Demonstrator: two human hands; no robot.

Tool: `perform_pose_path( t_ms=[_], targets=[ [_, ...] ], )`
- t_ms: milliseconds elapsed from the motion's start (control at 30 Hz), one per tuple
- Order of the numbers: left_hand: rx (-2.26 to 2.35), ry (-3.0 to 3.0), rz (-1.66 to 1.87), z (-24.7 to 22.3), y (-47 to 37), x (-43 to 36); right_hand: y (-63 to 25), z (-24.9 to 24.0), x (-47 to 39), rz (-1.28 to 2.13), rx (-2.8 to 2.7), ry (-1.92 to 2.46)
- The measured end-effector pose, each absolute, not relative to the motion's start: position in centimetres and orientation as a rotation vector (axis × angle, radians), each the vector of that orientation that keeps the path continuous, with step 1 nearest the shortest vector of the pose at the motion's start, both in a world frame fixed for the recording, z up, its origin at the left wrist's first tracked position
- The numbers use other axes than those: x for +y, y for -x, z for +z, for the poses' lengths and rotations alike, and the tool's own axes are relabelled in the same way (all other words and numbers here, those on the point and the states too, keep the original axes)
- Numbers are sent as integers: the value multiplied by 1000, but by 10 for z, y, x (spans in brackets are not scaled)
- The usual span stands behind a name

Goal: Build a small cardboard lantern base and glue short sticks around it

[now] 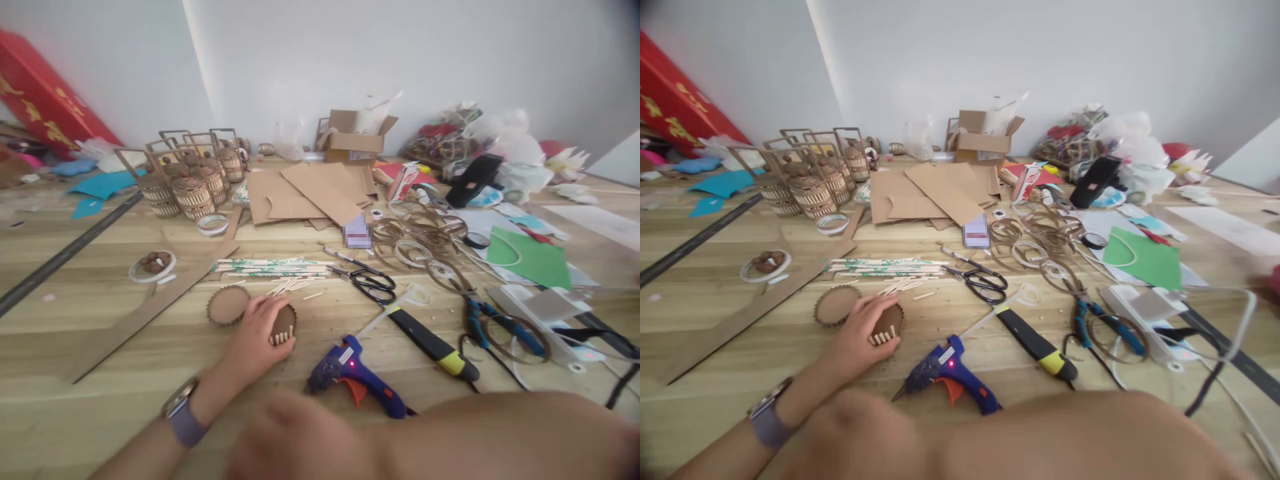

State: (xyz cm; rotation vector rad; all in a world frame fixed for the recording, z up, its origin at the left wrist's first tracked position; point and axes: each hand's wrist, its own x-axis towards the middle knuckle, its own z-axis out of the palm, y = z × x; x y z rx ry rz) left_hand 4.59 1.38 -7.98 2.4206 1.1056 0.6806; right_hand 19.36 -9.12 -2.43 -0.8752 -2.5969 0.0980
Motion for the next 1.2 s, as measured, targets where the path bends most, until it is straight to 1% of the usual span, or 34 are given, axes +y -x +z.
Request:
perform_pose_path(
  t_ms=[100, 133, 200, 267, 367, 433, 533, 667, 733, 800, 867, 933, 1000, 1067, 1133, 1200],
  targets=[
    [1112, -2426, 667, -78, -47, 13, -235, -11, -96, 34, -2588, 1030],
    [1111, -2429, 664, -78, -47, 13, -252, -9, -97, -83, -2563, 1246],
    [1106, -2438, 662, -79, -48, 13, -284, -8, -98, -109, -2547, 1594],
    [1115, -2442, 667, -80, -48, 12, -305, -12, -100, 162, -2510, 1843],
    [1135, -2444, 694, -81, -47, 11, -311, -23, -104, 582, -2404, 1982],
    [1122, -2442, 710, -81, -46, 11, -306, -27, -105, 734, -2344, 1989],
    [1093, -2424, 707, -80, -44, 11, -301, -24, -106, 804, -2256, 1921],
    [1077, -2383, 693, -78, -44, 11, -303, -7, -103, 706, -2075, 1791],
    [1070, -2369, 690, -77, -45, 11, -303, 0, -97, 601, -1917, 1741],
    [1067, -2370, 692, -77, -46, 11, -301, 0, -88, 578, -1720, 1694],
    [1069, -2374, 690, -77, -47, 11, -300, -7, -79, 708, -1529, 1694],
    [1079, -2370, 691, -77, -47, 10, -298, -19, -70, 963, -1372, 1695],
    [1082, -2371, 697, -77, -47, 10, -297, -32, -63, 1230, -1294, 1625],
    [1068, -2387, 722, -78, -47, 9, -296, -41, -59, 1395, -1299, 1541],
    [1050, -2409, 751, -78, -46, 8, -296, -46, -58, 1431, -1352, 1532],
    [1041, -2425, 767, -78, -46, 8, -297, -45, -59, 1369, -1412, 1553]
  ],
)
